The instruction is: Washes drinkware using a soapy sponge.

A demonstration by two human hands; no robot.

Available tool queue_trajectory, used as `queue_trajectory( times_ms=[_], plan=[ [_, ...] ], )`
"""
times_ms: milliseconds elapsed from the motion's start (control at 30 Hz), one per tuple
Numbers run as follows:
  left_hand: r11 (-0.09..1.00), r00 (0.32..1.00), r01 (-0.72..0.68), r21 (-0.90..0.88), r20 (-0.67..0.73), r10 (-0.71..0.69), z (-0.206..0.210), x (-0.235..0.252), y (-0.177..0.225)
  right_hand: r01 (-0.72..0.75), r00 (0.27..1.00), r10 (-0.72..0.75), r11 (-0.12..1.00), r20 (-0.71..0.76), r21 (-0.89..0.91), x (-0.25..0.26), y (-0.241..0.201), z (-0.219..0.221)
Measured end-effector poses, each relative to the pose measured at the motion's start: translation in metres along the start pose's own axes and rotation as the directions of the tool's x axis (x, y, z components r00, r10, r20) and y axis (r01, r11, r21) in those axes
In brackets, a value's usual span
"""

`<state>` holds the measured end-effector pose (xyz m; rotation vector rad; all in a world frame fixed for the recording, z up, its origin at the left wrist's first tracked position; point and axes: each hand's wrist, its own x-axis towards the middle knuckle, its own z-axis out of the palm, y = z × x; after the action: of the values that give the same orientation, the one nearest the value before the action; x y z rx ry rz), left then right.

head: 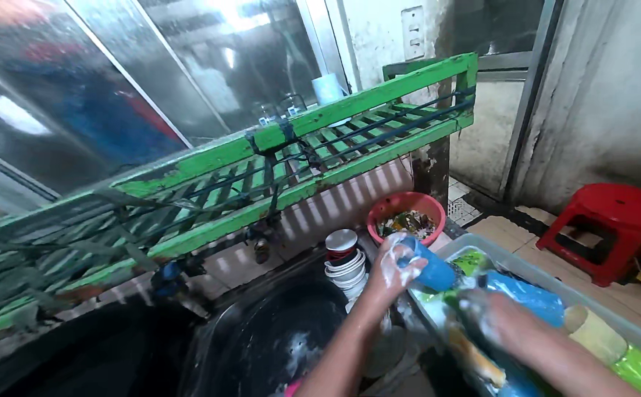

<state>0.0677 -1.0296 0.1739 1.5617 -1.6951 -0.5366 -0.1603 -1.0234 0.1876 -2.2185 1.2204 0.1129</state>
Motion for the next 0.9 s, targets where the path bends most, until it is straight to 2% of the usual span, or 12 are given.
queue_trajectory(
  times_ms=[67,167,233,267,333,400,433,533,633,733,800,900],
  plan=[
    [0.999,0.999,-0.038,-0.025,0.000,0.038,-0.008,-0.007,-0.005,-0.086,0.969,0.091,0.996,0.230,-0.032,0.019,-0.008,0.024],
    [0.984,0.999,0.042,-0.175,0.026,-0.038,-0.022,-0.017,-0.013,-0.098,0.952,0.102,0.995,0.289,-0.027,0.052,0.006,0.065],
    [0.899,0.995,0.052,-0.434,-0.058,-0.085,-0.020,-0.024,-0.031,-0.153,0.947,0.141,0.988,0.288,0.017,0.068,0.014,0.081],
    [0.786,0.984,0.047,-0.617,-0.104,-0.141,-0.013,-0.028,-0.040,-0.189,0.949,0.166,0.980,0.267,0.063,0.073,0.018,0.086],
    [0.412,0.949,0.089,-0.907,-0.049,-0.312,0.008,-0.035,-0.048,-0.268,0.954,0.230,0.943,0.193,0.199,0.076,0.023,0.095],
    [0.127,0.879,0.198,-0.972,0.119,-0.461,0.030,-0.038,-0.047,-0.305,0.950,0.304,0.851,0.073,0.427,0.066,0.021,0.091],
    [0.076,0.851,0.230,-0.970,0.162,-0.500,0.038,-0.038,-0.046,-0.290,0.940,0.341,0.794,0.004,0.535,0.056,0.017,0.084],
    [0.231,0.825,0.292,-0.928,0.123,-0.551,0.047,-0.035,-0.042,-0.036,0.894,0.315,0.760,-0.319,0.649,0.018,-0.003,0.059],
    [0.415,0.863,0.365,-0.834,0.136,-0.486,0.049,-0.043,-0.015,0.364,0.704,-0.069,0.889,-0.706,0.276,0.009,-0.027,0.060],
    [0.446,0.832,0.496,-0.745,0.261,-0.490,0.046,-0.064,0.030,0.326,0.550,-0.260,0.942,-0.794,-0.083,0.037,-0.031,0.060],
    [0.557,0.875,0.475,-0.681,0.300,-0.380,0.046,-0.063,0.038,0.210,0.619,-0.145,0.978,-0.772,-0.016,0.047,-0.018,0.036],
    [0.733,0.945,0.309,-0.606,0.286,-0.161,0.049,-0.049,0.033,0.002,0.808,0.133,0.974,-0.574,0.229,0.047,-0.011,-0.003]
  ],
)
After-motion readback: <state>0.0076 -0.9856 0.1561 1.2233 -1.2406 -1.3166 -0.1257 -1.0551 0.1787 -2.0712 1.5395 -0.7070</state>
